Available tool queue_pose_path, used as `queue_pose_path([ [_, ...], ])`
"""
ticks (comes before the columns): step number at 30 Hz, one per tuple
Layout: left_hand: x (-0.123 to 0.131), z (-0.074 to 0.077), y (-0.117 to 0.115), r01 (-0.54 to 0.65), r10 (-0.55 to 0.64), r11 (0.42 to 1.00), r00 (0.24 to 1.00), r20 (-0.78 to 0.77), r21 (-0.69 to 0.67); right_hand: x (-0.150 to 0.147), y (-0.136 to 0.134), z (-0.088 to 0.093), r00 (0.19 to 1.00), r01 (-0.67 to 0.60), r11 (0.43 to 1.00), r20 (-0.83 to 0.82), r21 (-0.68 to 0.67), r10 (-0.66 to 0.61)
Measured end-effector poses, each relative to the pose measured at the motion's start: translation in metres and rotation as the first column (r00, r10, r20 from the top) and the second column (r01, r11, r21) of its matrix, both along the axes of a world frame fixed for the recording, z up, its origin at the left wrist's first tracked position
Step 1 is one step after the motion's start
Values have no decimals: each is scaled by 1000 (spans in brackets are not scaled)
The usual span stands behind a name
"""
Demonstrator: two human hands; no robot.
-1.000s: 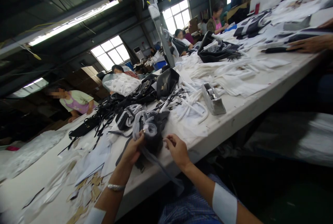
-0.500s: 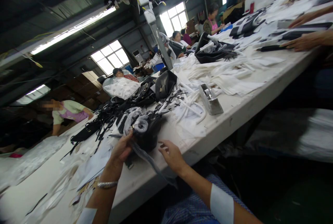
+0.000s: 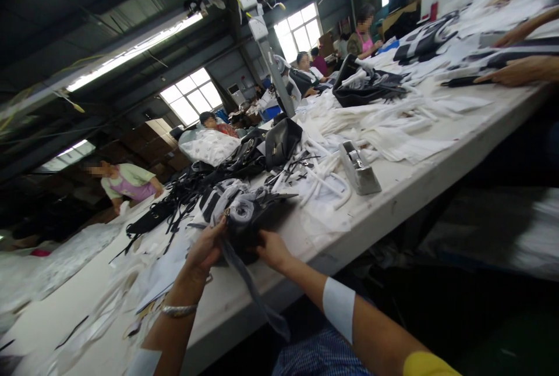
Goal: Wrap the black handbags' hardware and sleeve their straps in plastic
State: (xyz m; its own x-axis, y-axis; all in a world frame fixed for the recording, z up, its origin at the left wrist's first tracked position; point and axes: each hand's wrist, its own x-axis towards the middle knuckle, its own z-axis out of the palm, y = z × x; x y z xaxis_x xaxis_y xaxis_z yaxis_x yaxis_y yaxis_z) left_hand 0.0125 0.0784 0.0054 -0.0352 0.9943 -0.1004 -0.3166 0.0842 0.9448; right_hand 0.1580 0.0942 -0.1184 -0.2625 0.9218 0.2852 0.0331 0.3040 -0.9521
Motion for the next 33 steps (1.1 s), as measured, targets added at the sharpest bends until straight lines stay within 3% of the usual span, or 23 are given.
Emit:
queue_pose_path([
  [4, -3, 2, 12, -110, 111, 993, 993, -40, 34, 11, 18, 13, 998, 56, 995, 2, 82, -56],
  [8, -7, -1, 3, -142, 186, 976, 938, -293, 164, 35, 35, 16, 999, 32, 999, -39, 43, -30],
  [10, -9, -2, -10, -100, 203, 970, 836, -509, 222, 47, 36, 14, 996, 48, 999, -69, -2, -48],
  [12, -11, -3, -25, -71, 246, 961, 661, -709, 267, 57, 34, 13, 992, 77, 995, -95, -57, -82],
  [15, -14, 0, -39, 29, 300, 937, 440, -846, 348, 66, 35, 19, 989, 124, 987, -70, -105, -132],
  [18, -16, 3, -37, 164, 365, 883, 353, -862, 441, 73, 46, 32, 983, 169, 985, 73, -44, -166],
  [20, -20, 2, -32, 193, 401, 853, 353, -845, 485, 77, 53, 39, 974, 174, 985, 144, 5, -173],
  [23, -32, -5, -25, 230, 358, 865, 339, -870, 446, 85, 46, 40, 971, 215, 976, 104, 17, -216],
  [26, -43, -16, -22, 225, 373, 886, 176, -911, 406, 87, 19, 31, 985, 173, 982, -40, 78, -170],
  [28, -48, -22, -16, 191, 422, 881, 99, -901, 433, 83, 8, 26, 992, 128, 971, -19, 200, -126],
  [30, -52, -24, -4, 188, 462, 862, 92, -882, 471, 73, 14, 29, 973, 162, 937, 108, 309, -204],
  [33, -65, -16, 29, 213, 504, 821, 168, -847, 530, 50, 55, 54, 892, 212, 893, 294, 397, -343],
])
